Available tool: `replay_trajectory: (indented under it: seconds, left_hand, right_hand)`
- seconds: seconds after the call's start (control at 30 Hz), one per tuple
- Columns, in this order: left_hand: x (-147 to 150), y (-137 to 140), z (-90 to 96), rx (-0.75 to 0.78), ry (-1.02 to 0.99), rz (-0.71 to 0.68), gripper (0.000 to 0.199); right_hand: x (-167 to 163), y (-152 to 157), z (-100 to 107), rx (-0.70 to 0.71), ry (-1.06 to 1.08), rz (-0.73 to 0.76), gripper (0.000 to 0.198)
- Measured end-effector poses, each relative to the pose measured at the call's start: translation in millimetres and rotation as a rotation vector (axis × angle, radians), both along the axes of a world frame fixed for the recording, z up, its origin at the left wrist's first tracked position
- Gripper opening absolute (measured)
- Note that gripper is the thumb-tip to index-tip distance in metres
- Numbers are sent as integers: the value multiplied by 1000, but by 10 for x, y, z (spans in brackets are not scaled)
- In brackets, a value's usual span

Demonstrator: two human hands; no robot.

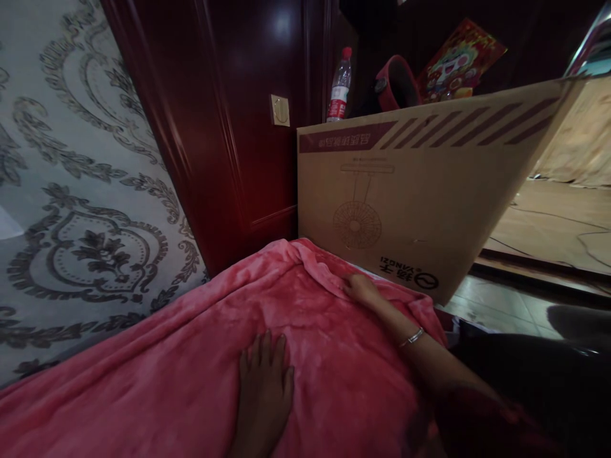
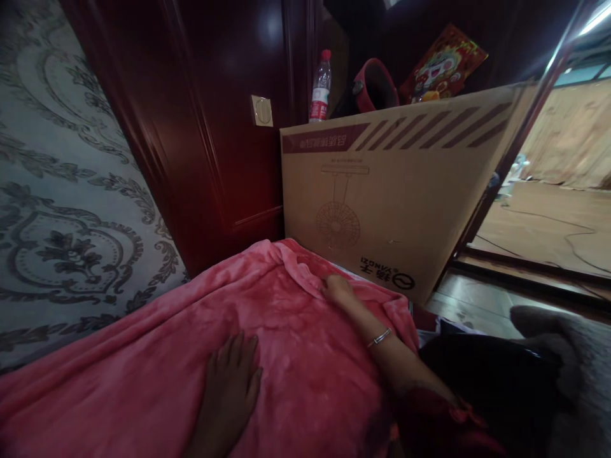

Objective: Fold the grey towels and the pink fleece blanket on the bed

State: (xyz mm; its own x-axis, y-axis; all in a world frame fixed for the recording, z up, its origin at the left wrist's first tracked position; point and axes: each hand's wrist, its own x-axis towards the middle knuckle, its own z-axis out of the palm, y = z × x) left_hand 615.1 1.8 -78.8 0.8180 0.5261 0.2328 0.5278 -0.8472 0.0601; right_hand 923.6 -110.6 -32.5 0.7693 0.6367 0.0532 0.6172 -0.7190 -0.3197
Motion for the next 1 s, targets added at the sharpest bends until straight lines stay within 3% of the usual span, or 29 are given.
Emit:
replay_trajectory:
  seconds: [0.1,0.27,0.43,0.57,0.63,0.87,1.0]
  left_hand:
    - [0,6,-6,5,-23,-16,52]
    - [-9,28,-64,25,-66,-28,52]
    - [-17,32,-121,37,-81,-29,52]
    - [-13,12,-88,-1,-31,-10,53]
    - [-13,-2,-55,-27,-6,-4,54]
    - [-5,-18,2,-78,41,15,55]
    - [10,-7,10,-59,26,6,54]
  right_hand:
    - [119,41,7,61,30,54,30]
    - [203,377,32,160,116,63,21]
    - [362,638,92,219,149,-85,9]
    - [580,623,184,297,-23,-290,38]
    - [625,592,144,304,-90,-320,47]
    - [537,541,-319,191,-112,-143,52]
    - [521,463,-316,185,-139,-69,51]
